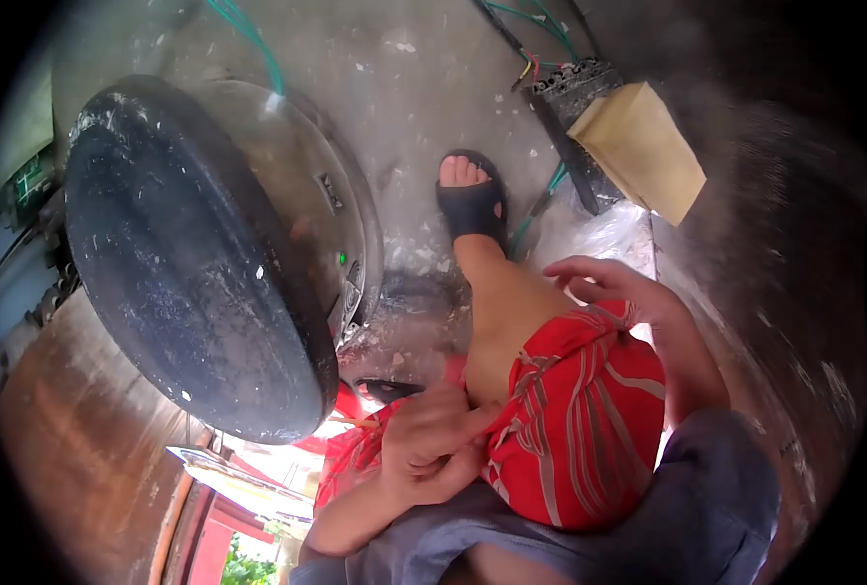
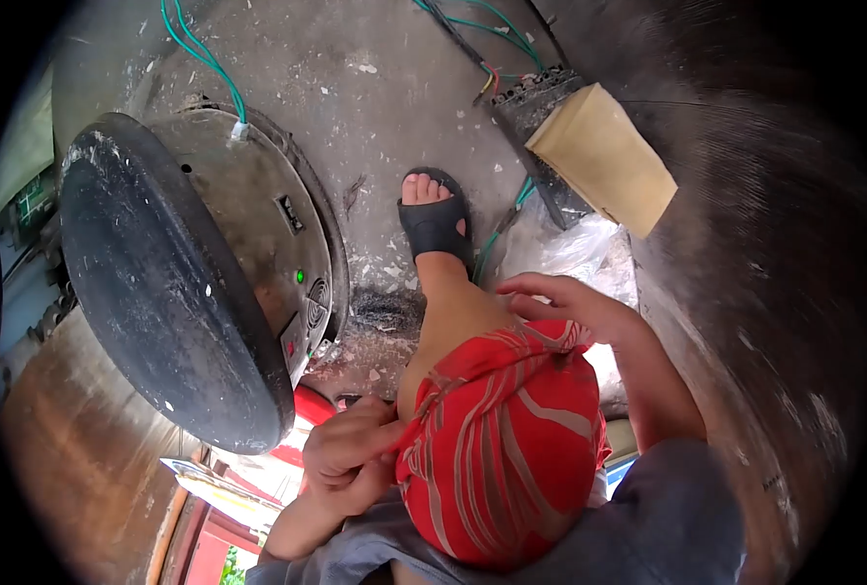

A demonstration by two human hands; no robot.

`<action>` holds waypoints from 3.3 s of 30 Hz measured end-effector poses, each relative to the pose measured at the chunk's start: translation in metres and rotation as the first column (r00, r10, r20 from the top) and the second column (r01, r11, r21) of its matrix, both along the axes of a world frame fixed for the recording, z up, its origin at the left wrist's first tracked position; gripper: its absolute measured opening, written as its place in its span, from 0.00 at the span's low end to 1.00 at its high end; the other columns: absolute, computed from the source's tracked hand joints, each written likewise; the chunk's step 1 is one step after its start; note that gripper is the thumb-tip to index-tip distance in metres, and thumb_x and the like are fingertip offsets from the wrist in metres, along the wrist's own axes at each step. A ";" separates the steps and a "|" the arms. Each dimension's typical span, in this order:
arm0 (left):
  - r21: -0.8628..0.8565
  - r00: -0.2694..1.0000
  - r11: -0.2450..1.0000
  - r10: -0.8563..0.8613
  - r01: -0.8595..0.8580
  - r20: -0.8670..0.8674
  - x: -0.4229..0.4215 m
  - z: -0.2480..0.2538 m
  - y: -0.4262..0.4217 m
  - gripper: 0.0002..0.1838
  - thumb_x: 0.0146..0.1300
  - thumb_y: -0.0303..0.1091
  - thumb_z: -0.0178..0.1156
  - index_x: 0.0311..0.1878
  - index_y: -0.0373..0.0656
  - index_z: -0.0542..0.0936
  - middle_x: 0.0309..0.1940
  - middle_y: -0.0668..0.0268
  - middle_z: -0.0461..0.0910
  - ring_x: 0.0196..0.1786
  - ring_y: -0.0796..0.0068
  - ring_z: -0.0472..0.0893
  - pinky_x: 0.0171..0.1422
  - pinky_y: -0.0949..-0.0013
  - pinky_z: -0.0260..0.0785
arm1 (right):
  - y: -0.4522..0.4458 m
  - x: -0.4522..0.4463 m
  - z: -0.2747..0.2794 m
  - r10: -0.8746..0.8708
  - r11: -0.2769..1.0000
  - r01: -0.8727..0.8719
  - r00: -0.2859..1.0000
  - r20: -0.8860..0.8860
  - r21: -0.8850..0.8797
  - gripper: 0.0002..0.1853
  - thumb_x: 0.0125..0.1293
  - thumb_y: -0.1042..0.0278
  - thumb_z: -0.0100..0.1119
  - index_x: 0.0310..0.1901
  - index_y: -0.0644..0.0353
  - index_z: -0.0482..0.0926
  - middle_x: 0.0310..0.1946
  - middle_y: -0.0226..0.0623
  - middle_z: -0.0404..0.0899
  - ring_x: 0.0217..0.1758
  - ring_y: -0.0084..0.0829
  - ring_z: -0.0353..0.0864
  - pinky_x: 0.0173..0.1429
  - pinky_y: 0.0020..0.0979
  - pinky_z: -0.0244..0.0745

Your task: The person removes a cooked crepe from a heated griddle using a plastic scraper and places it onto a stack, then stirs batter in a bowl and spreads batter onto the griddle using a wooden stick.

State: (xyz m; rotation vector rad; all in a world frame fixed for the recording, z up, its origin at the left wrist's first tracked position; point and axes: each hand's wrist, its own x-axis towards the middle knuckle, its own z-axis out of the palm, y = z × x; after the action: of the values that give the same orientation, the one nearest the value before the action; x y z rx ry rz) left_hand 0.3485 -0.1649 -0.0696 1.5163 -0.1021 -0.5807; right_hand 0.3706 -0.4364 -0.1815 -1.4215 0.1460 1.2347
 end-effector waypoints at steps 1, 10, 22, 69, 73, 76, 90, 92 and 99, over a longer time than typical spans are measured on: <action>-0.022 1.000 1.000 -0.009 0.009 0.030 0.000 -0.005 0.000 0.18 0.45 0.20 0.53 0.43 0.30 0.79 0.16 0.65 0.67 0.20 0.67 0.68 0.28 0.67 0.57 | 0.010 -0.012 -0.018 -0.151 0.985 0.163 0.976 -0.159 0.063 0.18 0.69 0.61 0.48 0.55 0.62 0.72 0.45 0.37 0.76 0.49 0.24 0.74 0.55 0.26 0.67; -0.091 0.998 0.996 -0.009 0.014 0.060 0.004 -0.014 -0.015 0.17 0.45 0.21 0.54 0.42 0.30 0.77 0.18 0.63 0.64 0.21 0.65 0.65 0.29 0.65 0.54 | 0.048 -0.022 -0.106 -0.186 0.945 0.270 0.906 -0.381 0.182 0.26 0.70 0.53 0.45 0.64 0.58 0.63 0.61 0.31 0.64 0.59 0.23 0.67 0.62 0.25 0.61; -0.043 0.992 0.995 -0.091 0.095 0.091 -0.006 -0.003 -0.013 0.13 0.50 0.23 0.55 0.39 0.28 0.77 0.24 0.60 0.72 0.27 0.67 0.70 0.39 0.62 0.60 | 0.030 0.019 -0.030 -0.187 0.963 0.250 0.892 -0.411 0.104 0.19 0.67 0.58 0.51 0.52 0.63 0.75 0.44 0.34 0.78 0.46 0.22 0.78 0.53 0.24 0.70; 0.027 0.849 0.854 0.520 -0.520 -0.098 -0.033 0.059 0.021 0.19 0.57 0.38 0.51 0.35 0.26 0.77 0.39 0.50 0.75 0.45 0.59 0.75 0.54 0.62 0.63 | 0.037 -0.077 0.044 -0.513 0.770 0.385 0.848 0.133 0.509 0.24 0.68 0.69 0.45 0.65 0.59 0.60 0.67 0.39 0.58 0.71 0.33 0.53 0.71 0.34 0.48; 0.116 0.788 0.789 0.612 -0.603 -0.065 -0.036 0.062 0.030 0.17 0.56 0.34 0.49 0.37 0.27 0.77 0.44 0.49 0.73 0.46 0.63 0.74 0.57 0.62 0.61 | 0.036 -0.086 0.053 -0.416 0.874 0.205 0.783 0.463 0.440 0.28 0.57 0.81 0.57 0.61 0.60 0.66 0.67 0.42 0.57 0.71 0.39 0.54 0.69 0.35 0.53; 0.298 0.828 0.777 0.551 -0.555 0.105 -0.036 0.060 0.034 0.16 0.56 0.31 0.48 0.40 0.26 0.76 0.48 0.50 0.72 0.48 0.64 0.74 0.58 0.62 0.61 | 0.040 -0.085 0.052 -0.430 0.892 0.239 0.710 0.558 0.384 0.24 0.57 0.77 0.60 0.57 0.57 0.72 0.63 0.41 0.63 0.64 0.39 0.66 0.65 0.34 0.61; 0.309 0.862 0.809 0.497 -0.500 0.094 -0.046 0.063 0.028 0.23 0.60 0.34 0.55 0.55 0.28 0.71 0.56 0.49 0.69 0.60 0.59 0.69 0.62 0.59 0.62 | 0.041 -0.096 -0.044 -0.458 0.842 0.481 0.877 -0.146 0.245 0.11 0.68 0.64 0.51 0.47 0.61 0.73 0.39 0.28 0.75 0.42 0.18 0.72 0.48 0.23 0.68; 0.314 0.849 0.797 0.523 -0.517 0.072 -0.047 0.062 0.024 0.22 0.61 0.34 0.54 0.54 0.28 0.71 0.56 0.49 0.69 0.58 0.59 0.70 0.62 0.60 0.63 | 0.046 -0.101 -0.065 -0.393 0.897 0.407 0.913 -0.107 0.173 0.14 0.69 0.62 0.49 0.51 0.60 0.71 0.44 0.31 0.75 0.48 0.21 0.72 0.54 0.25 0.67; 0.339 0.833 0.768 0.541 -0.544 0.112 -0.057 0.066 0.026 0.19 0.62 0.34 0.54 0.51 0.29 0.74 0.54 0.50 0.71 0.55 0.62 0.74 0.60 0.62 0.66 | 0.069 -0.100 -0.072 -0.574 0.717 0.680 0.699 -0.427 0.149 0.28 0.65 0.52 0.54 0.60 0.58 0.61 0.49 0.34 0.72 0.49 0.23 0.71 0.50 0.30 0.68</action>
State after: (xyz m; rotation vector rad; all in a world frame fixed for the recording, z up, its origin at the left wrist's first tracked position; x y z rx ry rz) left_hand 0.2911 -0.1394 -0.0035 1.7996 0.4573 -0.1189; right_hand 0.2702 -0.3675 -0.2532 -0.7542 0.6284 0.8535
